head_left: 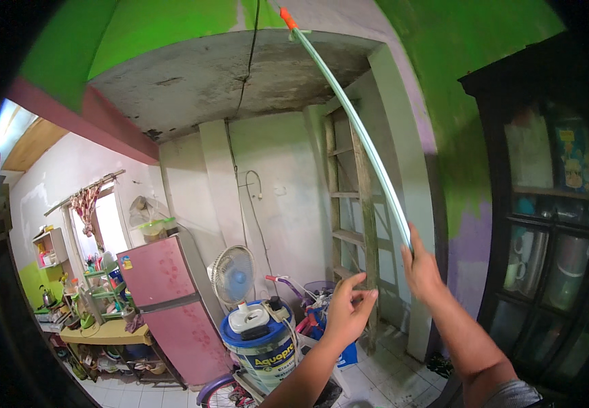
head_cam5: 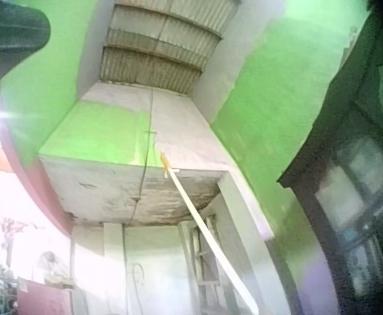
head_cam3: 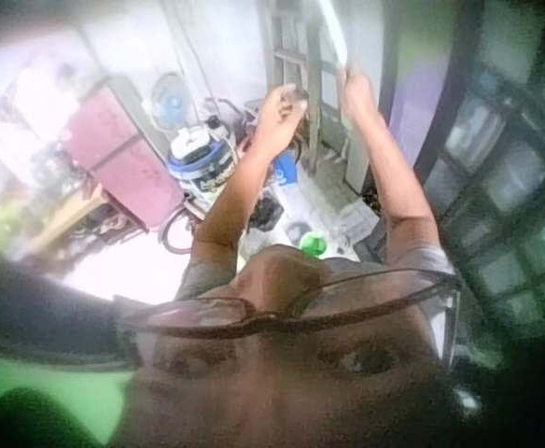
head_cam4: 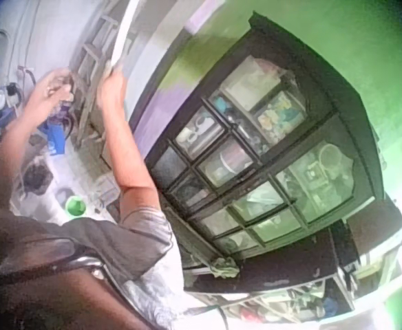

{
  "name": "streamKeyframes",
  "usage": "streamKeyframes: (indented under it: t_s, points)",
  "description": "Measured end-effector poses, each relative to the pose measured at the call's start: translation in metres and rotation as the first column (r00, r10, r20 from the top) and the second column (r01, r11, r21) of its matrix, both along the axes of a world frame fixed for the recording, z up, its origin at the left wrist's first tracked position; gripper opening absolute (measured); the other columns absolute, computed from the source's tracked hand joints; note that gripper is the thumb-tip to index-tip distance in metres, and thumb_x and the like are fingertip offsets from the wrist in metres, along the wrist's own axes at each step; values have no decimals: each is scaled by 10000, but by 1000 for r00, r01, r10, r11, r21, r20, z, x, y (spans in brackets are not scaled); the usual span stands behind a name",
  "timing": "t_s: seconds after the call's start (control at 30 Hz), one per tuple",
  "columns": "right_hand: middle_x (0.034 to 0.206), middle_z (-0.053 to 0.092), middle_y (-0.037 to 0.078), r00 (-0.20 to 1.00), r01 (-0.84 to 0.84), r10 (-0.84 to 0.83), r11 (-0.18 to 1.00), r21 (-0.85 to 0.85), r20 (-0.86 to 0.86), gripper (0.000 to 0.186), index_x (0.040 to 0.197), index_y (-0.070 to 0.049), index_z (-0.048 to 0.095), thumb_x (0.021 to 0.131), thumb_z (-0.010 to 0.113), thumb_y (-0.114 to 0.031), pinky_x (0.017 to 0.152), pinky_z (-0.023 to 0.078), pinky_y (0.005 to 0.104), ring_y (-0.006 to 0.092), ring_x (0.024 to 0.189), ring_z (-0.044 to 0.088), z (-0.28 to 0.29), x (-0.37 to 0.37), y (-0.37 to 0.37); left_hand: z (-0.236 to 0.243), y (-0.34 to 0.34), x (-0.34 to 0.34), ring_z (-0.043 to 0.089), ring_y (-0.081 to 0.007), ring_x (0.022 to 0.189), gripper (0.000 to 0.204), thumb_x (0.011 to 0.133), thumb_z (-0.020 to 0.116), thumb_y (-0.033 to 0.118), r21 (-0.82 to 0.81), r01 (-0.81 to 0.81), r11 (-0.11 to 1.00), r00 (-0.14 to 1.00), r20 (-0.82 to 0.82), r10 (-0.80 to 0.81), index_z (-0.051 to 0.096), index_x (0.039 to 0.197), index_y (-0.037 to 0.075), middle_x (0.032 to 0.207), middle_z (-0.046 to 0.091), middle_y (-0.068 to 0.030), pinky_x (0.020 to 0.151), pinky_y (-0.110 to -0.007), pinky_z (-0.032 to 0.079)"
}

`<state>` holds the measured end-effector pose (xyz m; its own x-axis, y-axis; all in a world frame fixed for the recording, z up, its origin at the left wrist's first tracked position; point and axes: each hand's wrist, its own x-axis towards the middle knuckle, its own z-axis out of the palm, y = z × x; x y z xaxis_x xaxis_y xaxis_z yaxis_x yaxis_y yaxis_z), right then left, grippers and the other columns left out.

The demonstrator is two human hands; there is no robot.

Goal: The person uses a long-handled paint roller to apply green paint to the ceiling. They repeatedly roll the roller on the ceiling surface, moving it back and forth to cover the area.

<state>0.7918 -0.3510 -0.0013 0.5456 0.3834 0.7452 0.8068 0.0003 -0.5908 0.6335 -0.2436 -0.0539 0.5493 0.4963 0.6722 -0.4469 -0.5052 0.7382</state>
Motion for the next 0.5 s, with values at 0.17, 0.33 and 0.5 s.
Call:
streamKeyframes:
  t_s: [0.17,0.33,0.5]
  points:
    - [971,641,321,992,68,-78,993,93,103,560,1499,-123,315,987,508,-236,829,494,496,459,912,640,111,19,34,-29,15,-34,628,-156,955,397,901,686,107,-31,28,999,1000,2,-28,543,1251,-14,1207,558,-118,802,-278,505]
    - [1138,645,260,996,59,-70,985,160,61,572,1498,-138,350,967,538,-239,879,499,458,388,1020,640,221,20,61,-46,32,-69,630,-156,938,353,907,674,77,-61,-25,998,999,32,27,557,1233,6,1126,579,-94,760,-272,523]
    - [991,689,207,975,0,-52,972,235,216,570,1492,-101,360,973,539,-254,760,533,448,326,771,685,326,5,70,-52,50,-95,622,-169,958,335,910,676,84,-232,-52,971,997,-60,39,562,1212,-4,1145,566,-108,734,-274,546]
